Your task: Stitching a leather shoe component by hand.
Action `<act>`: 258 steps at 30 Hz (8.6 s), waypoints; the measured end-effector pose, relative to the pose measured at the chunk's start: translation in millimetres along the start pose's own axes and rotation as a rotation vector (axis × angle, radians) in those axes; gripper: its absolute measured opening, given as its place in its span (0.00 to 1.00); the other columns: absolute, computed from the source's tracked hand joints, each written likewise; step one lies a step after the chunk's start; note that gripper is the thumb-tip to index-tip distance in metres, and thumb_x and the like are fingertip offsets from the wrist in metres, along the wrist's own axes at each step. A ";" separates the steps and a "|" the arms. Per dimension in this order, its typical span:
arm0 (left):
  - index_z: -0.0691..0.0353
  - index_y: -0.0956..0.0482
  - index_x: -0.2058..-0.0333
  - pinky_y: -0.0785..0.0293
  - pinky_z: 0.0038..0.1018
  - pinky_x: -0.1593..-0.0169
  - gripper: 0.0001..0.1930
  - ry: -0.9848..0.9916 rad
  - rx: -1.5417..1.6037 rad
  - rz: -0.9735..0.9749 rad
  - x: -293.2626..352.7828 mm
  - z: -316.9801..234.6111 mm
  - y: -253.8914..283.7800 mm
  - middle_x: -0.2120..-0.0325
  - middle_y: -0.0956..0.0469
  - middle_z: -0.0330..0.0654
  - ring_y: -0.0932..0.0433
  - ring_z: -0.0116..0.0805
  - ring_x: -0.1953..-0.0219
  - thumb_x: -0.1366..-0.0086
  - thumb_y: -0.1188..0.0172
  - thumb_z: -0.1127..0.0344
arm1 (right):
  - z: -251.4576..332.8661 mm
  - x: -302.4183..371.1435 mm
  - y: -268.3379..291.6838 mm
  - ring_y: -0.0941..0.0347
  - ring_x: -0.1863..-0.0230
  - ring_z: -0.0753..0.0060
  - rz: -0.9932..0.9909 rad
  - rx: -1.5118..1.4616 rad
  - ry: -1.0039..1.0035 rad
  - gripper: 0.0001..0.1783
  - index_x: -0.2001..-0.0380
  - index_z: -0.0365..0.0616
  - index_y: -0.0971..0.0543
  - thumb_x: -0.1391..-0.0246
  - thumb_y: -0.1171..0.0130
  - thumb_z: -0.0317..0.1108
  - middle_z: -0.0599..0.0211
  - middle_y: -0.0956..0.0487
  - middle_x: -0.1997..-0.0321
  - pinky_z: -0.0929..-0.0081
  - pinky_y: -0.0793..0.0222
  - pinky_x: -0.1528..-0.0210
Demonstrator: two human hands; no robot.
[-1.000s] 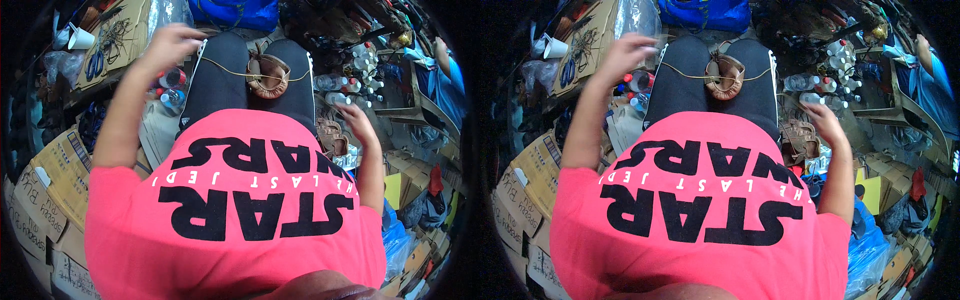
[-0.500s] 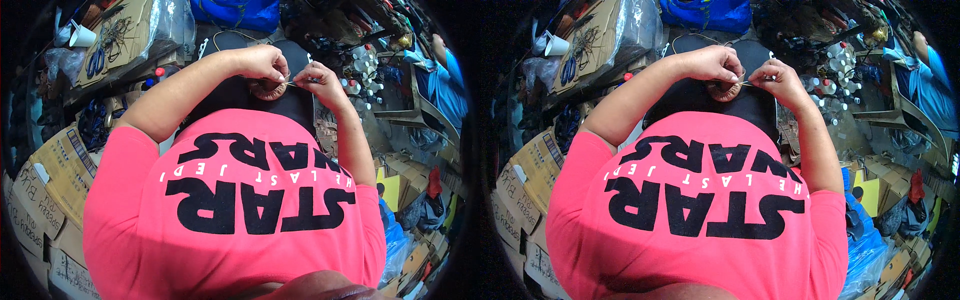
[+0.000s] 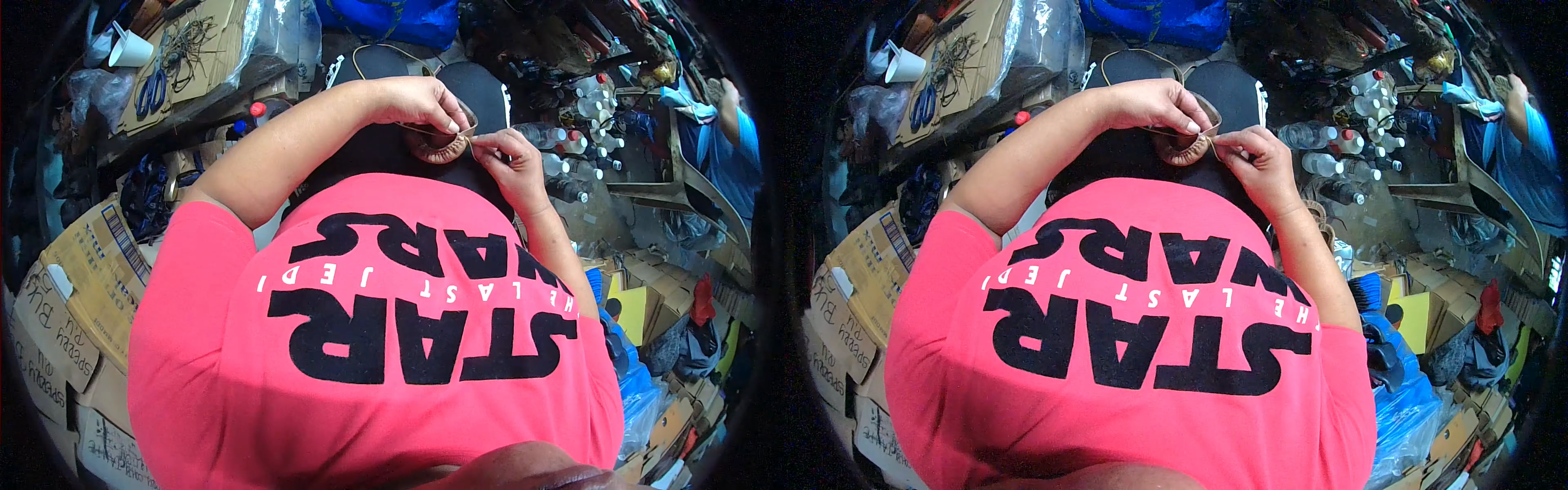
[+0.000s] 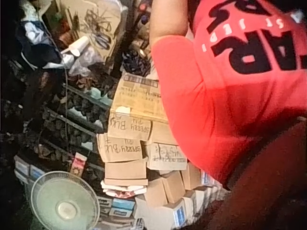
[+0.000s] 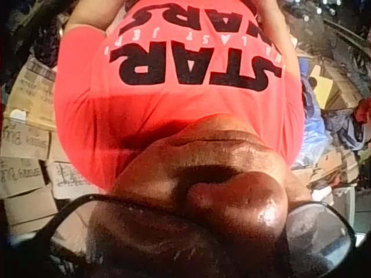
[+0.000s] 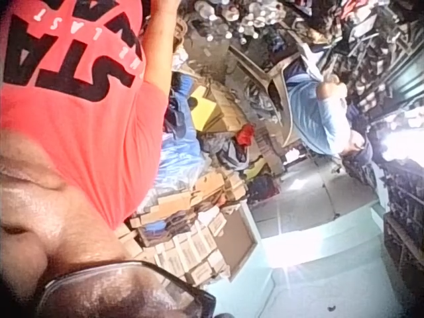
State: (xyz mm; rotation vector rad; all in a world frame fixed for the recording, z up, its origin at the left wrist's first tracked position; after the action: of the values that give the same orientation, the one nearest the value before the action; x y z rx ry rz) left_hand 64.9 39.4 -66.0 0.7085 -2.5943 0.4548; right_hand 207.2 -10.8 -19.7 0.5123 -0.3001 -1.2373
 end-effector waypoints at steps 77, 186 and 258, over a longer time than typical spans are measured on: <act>0.51 0.46 0.85 0.33 0.30 0.62 0.24 -0.451 0.786 -0.387 67.7 -1.6 44.2 0.89 0.49 0.29 0.51 0.23 0.87 0.30 0.59 0.50 | -40.6 3.0 6.0 0.52 0.85 0.76 0.014 -1.563 -0.325 0.27 0.88 0.50 0.40 0.36 0.61 0.50 0.76 0.47 0.89 0.73 0.46 0.69; 0.66 0.20 0.62 0.28 0.23 0.56 0.09 -0.340 -0.319 0.152 -19.1 -32.6 9.3 0.68 0.20 0.38 0.24 0.25 0.64 0.42 0.43 0.73 | 54.7 -19.2 4.2 0.25 0.71 0.55 0.074 0.557 -0.156 0.08 0.69 0.46 0.19 0.55 0.41 0.32 0.56 0.22 0.73 0.64 0.30 0.68; 0.52 0.16 0.69 0.33 0.26 0.67 0.10 -0.555 -0.704 -0.599 45.2 -15.8 1.4 0.79 0.33 0.38 0.32 0.33 0.73 0.49 0.37 0.75 | -31.3 -15.0 -2.7 0.33 0.63 0.76 0.299 -0.130 -0.201 0.23 0.62 0.49 0.18 0.59 0.52 0.13 0.71 0.31 0.69 0.82 0.37 0.56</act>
State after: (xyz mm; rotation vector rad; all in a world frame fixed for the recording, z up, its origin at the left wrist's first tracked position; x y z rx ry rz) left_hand 33.4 28.6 -31.6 1.3834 -2.5254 -0.8999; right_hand 215.5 9.3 -47.0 0.2201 -0.4462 -1.0099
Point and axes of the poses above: each hand's wrist, its own x-axis away from the middle knuckle, its own y-axis out of the back of the hand, z = x × y, the point moved 7 cm from there along -x, towards the middle knuckle
